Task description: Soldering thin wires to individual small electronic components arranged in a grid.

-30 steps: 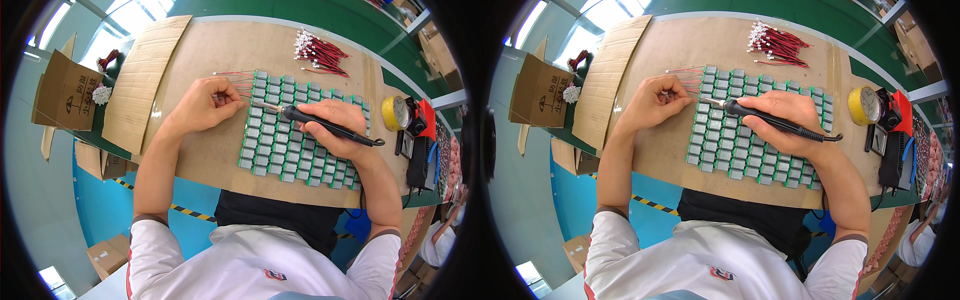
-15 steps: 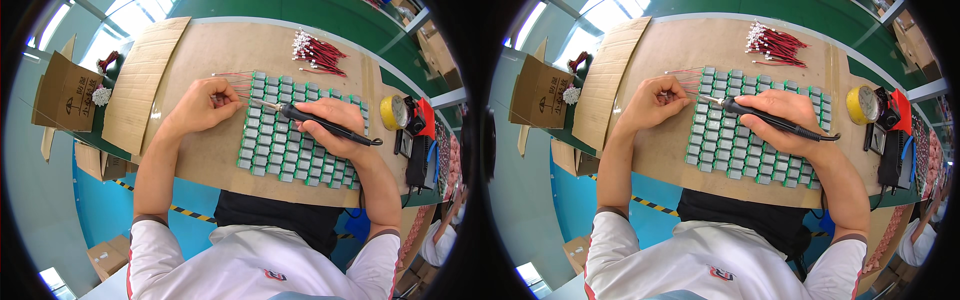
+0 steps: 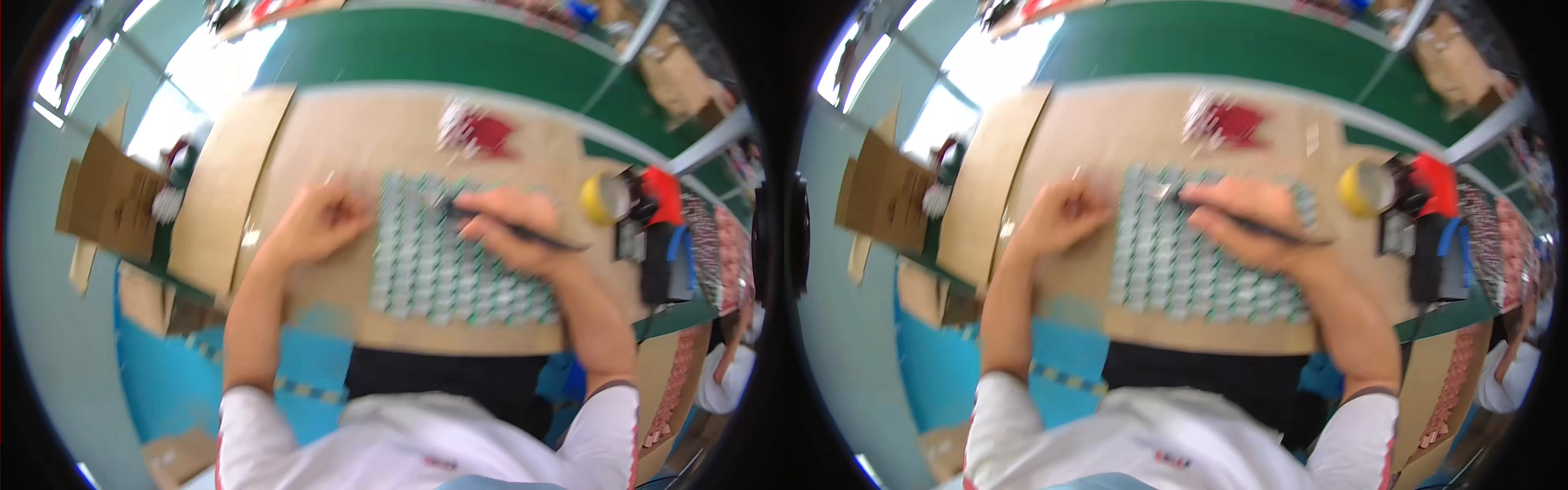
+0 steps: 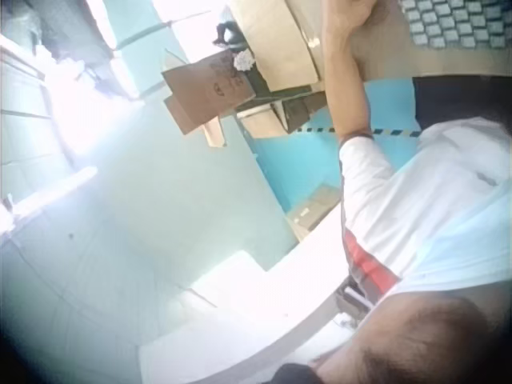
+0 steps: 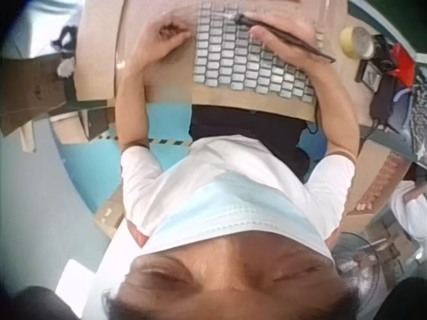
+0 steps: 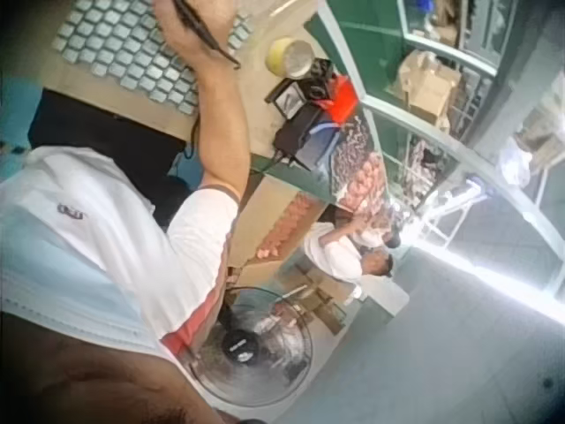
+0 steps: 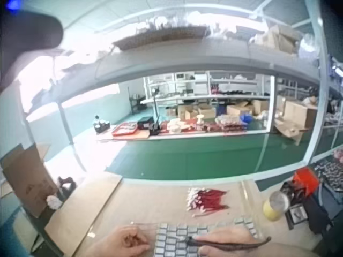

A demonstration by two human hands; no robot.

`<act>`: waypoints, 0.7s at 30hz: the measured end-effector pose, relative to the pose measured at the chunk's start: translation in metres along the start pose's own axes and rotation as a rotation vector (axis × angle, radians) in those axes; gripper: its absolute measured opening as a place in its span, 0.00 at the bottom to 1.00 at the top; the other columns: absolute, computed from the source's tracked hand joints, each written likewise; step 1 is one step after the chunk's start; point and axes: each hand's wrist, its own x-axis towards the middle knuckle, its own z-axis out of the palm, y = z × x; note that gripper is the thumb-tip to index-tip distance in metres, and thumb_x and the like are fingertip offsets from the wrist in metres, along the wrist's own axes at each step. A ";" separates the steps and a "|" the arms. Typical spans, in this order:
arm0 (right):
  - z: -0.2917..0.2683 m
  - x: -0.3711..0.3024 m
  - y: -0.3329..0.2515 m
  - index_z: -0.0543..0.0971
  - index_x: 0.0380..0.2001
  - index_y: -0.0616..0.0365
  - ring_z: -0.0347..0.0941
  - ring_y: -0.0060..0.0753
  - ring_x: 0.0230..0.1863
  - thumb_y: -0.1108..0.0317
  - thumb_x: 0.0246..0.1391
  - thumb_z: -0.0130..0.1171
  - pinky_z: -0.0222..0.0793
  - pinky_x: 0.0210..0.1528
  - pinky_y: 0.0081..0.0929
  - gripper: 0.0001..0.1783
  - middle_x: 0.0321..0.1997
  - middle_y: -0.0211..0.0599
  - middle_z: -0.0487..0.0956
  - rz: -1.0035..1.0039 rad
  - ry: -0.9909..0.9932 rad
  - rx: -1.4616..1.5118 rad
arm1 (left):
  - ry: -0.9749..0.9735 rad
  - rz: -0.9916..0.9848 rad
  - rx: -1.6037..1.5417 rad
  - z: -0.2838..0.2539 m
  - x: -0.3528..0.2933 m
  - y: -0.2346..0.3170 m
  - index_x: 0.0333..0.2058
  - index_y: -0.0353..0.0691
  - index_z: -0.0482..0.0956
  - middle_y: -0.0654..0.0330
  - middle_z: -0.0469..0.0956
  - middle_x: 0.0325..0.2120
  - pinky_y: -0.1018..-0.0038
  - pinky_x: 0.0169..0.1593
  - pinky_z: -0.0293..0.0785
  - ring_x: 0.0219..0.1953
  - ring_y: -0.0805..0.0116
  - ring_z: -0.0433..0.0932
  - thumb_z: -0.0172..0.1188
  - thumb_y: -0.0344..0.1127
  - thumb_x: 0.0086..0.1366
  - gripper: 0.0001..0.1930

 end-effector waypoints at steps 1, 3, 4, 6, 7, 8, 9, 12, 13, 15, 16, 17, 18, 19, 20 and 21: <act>-0.003 -0.005 0.008 0.85 0.49 0.58 0.83 0.43 0.35 0.69 0.58 0.70 0.78 0.38 0.36 0.16 0.35 0.44 0.85 -0.031 0.024 -0.057 | 0.048 0.065 -0.085 0.005 0.004 -0.007 0.30 0.36 0.82 0.63 0.82 0.28 0.78 0.30 0.73 0.26 0.78 0.75 0.73 0.29 0.59 0.07; -0.009 -0.004 0.003 0.85 0.50 0.58 0.83 0.44 0.37 0.69 0.59 0.70 0.79 0.41 0.36 0.16 0.37 0.44 0.85 0.049 0.045 0.055 | 0.076 0.123 -0.179 0.008 0.007 -0.005 0.30 0.36 0.82 0.63 0.81 0.27 0.78 0.29 0.72 0.26 0.77 0.75 0.73 0.30 0.59 0.08; -0.012 -0.006 -0.001 0.85 0.50 0.59 0.84 0.43 0.38 0.69 0.59 0.70 0.79 0.42 0.36 0.16 0.37 0.44 0.85 0.099 0.053 0.083 | 0.058 0.106 -0.086 0.005 0.008 0.001 0.30 0.36 0.81 0.63 0.82 0.28 0.78 0.29 0.71 0.26 0.77 0.76 0.74 0.30 0.58 0.09; -0.024 -0.007 0.007 0.84 0.49 0.64 0.84 0.43 0.41 0.71 0.59 0.69 0.80 0.44 0.34 0.16 0.41 0.44 0.86 -0.071 0.192 -0.008 | 0.055 0.035 0.039 -0.001 0.003 0.013 0.30 0.35 0.82 0.61 0.82 0.30 0.78 0.28 0.71 0.28 0.73 0.79 0.74 0.30 0.56 0.09; -0.027 -0.008 0.009 0.84 0.50 0.64 0.84 0.42 0.40 0.71 0.59 0.69 0.79 0.42 0.34 0.16 0.41 0.44 0.86 -0.046 0.238 0.014 | 0.051 0.018 0.057 -0.003 0.000 0.019 0.30 0.35 0.82 0.61 0.82 0.30 0.78 0.28 0.71 0.28 0.73 0.79 0.74 0.30 0.56 0.09; -0.037 -0.002 0.003 0.83 0.50 0.65 0.83 0.39 0.38 0.72 0.60 0.68 0.78 0.40 0.32 0.15 0.39 0.43 0.86 -0.086 0.251 -0.080 | 0.110 0.096 0.090 -0.005 0.002 0.023 0.30 0.34 0.82 0.60 0.83 0.31 0.78 0.28 0.72 0.29 0.72 0.80 0.74 0.30 0.55 0.09; -0.038 -0.004 0.005 0.83 0.50 0.66 0.82 0.34 0.35 0.72 0.61 0.67 0.77 0.37 0.28 0.16 0.36 0.42 0.86 -0.007 0.281 -0.027 | 0.166 0.174 0.125 -0.008 0.002 0.026 0.30 0.33 0.83 0.60 0.83 0.31 0.77 0.28 0.73 0.30 0.71 0.81 0.74 0.29 0.55 0.09; -0.048 -0.003 0.013 0.83 0.54 0.66 0.83 0.29 0.34 0.72 0.63 0.66 0.77 0.37 0.24 0.17 0.36 0.41 0.86 0.049 0.381 -0.020 | 0.283 0.160 0.192 -0.012 0.010 0.031 0.31 0.34 0.84 0.61 0.82 0.31 0.76 0.31 0.74 0.32 0.71 0.80 0.71 0.27 0.57 0.05; -0.049 -0.003 0.014 0.82 0.54 0.66 0.84 0.28 0.34 0.72 0.64 0.65 0.77 0.37 0.23 0.17 0.37 0.41 0.86 0.063 0.422 0.013 | 0.369 0.136 0.198 -0.012 0.014 0.035 0.32 0.35 0.85 0.63 0.82 0.31 0.76 0.33 0.74 0.32 0.72 0.80 0.70 0.26 0.58 0.03; -0.052 -0.004 0.022 0.82 0.56 0.63 0.86 0.27 0.35 0.70 0.66 0.64 0.77 0.38 0.22 0.17 0.39 0.41 0.86 0.077 0.477 0.076 | 0.370 0.115 0.257 -0.009 0.032 0.047 0.33 0.34 0.86 0.60 0.82 0.31 0.73 0.36 0.77 0.33 0.69 0.81 0.69 0.26 0.60 0.03; -0.054 -0.006 0.025 0.82 0.56 0.63 0.86 0.27 0.35 0.70 0.66 0.64 0.77 0.38 0.22 0.17 0.39 0.41 0.86 0.072 0.485 0.080 | 0.307 0.178 0.312 -0.005 0.044 0.056 0.33 0.34 0.86 0.59 0.82 0.31 0.73 0.37 0.77 0.33 0.67 0.81 0.69 0.26 0.60 0.03; -0.054 -0.007 0.026 0.83 0.56 0.62 0.86 0.27 0.36 0.69 0.67 0.64 0.78 0.38 0.22 0.17 0.39 0.41 0.86 0.102 0.509 0.101 | 0.247 0.233 0.373 -0.001 0.055 0.066 0.33 0.34 0.86 0.57 0.82 0.31 0.72 0.38 0.78 0.33 0.66 0.82 0.69 0.27 0.61 0.03; -0.055 -0.008 0.027 0.83 0.56 0.61 0.86 0.27 0.36 0.68 0.67 0.65 0.78 0.38 0.22 0.17 0.38 0.40 0.86 0.132 0.533 0.119 | 0.196 0.248 0.373 0.006 0.069 0.070 0.34 0.34 0.87 0.56 0.83 0.31 0.71 0.39 0.79 0.33 0.64 0.83 0.69 0.28 0.61 0.04; -0.056 -0.011 0.032 0.83 0.56 0.60 0.85 0.26 0.35 0.66 0.67 0.65 0.78 0.38 0.21 0.17 0.40 0.40 0.86 0.121 0.539 0.113 | 0.143 0.263 0.369 0.016 0.085 0.072 0.34 0.34 0.87 0.55 0.83 0.31 0.69 0.40 0.79 0.34 0.62 0.83 0.69 0.30 0.62 0.05; -0.056 -0.013 0.035 0.83 0.56 0.60 0.85 0.26 0.35 0.66 0.67 0.65 0.78 0.38 0.21 0.17 0.40 0.40 0.86 0.112 0.544 0.119 | 0.087 0.229 0.428 0.025 0.101 0.077 0.35 0.35 0.87 0.54 0.84 0.32 0.67 0.42 0.79 0.35 0.60 0.84 0.69 0.32 0.62 0.06; -0.056 -0.015 0.038 0.83 0.57 0.59 0.85 0.26 0.35 0.66 0.67 0.65 0.78 0.37 0.21 0.18 0.41 0.40 0.86 0.131 0.551 0.141 | 0.030 0.200 0.483 0.035 0.117 0.081 0.35 0.36 0.88 0.54 0.85 0.34 0.65 0.43 0.80 0.37 0.58 0.85 0.68 0.34 0.62 0.08</act>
